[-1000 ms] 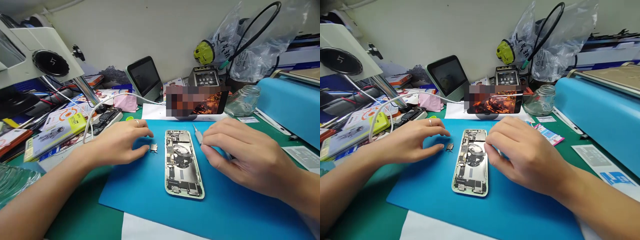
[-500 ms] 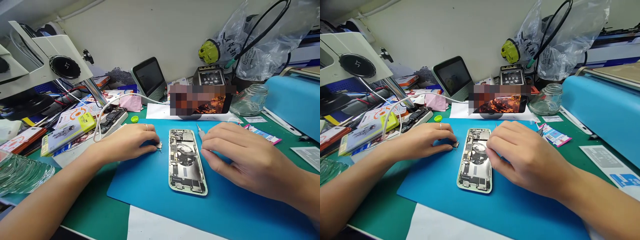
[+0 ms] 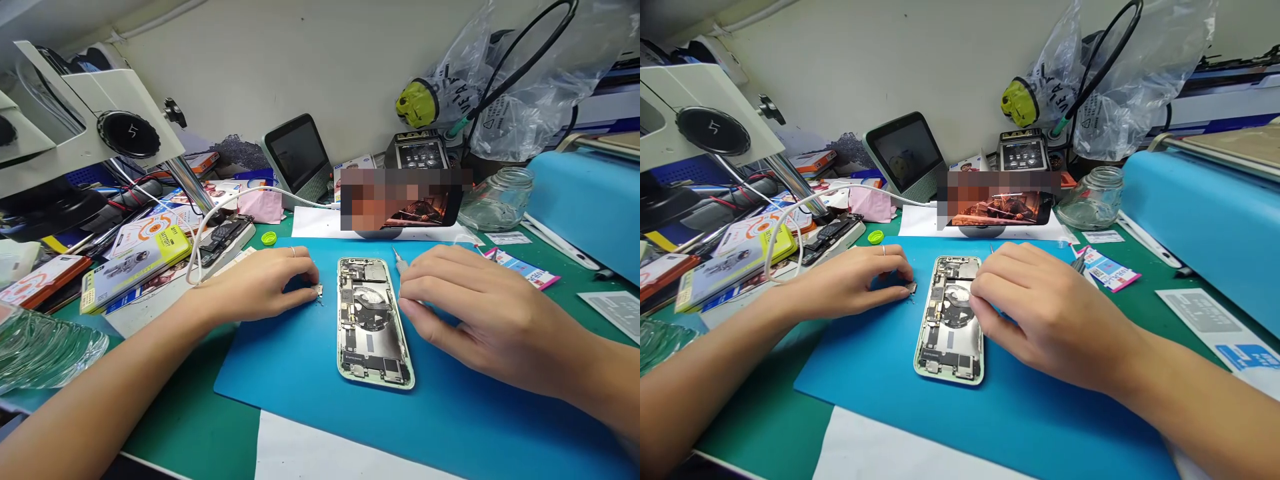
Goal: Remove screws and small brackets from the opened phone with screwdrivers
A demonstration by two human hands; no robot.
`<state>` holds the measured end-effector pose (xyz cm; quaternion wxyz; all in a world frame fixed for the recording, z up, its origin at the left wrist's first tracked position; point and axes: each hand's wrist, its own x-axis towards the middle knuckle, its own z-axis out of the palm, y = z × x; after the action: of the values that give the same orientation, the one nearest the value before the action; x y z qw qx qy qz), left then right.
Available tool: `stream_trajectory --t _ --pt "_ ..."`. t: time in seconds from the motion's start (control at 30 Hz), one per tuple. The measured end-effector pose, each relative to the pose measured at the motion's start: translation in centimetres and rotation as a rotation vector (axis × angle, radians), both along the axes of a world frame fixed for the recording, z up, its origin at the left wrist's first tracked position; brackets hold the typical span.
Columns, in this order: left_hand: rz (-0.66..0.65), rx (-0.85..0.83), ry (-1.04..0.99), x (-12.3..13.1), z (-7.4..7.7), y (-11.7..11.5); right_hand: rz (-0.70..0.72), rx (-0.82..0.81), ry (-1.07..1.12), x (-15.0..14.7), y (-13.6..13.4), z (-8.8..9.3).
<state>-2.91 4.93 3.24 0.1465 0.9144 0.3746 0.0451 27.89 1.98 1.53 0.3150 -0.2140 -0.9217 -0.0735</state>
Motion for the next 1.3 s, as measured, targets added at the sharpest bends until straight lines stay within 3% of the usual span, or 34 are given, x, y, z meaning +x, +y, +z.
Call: stream_trajectory --t 0.27,0.87,1.3 --pt "0.013 -0.034 -0.001 0.2 -0.1 0.0 0.012 -0.017 -0.011 -0.1 -0.1 -0.1" --pt "0.008 0.053 0.047 0.6 -0.2 -0.7 0.013 -0.064 -0.032 -0.4 -0.5 -0.1" --pt "-0.026 0.231 0.161 1.3 -0.3 -1.6 0.016 -0.064 -0.03 -0.5 -0.4 0.0"
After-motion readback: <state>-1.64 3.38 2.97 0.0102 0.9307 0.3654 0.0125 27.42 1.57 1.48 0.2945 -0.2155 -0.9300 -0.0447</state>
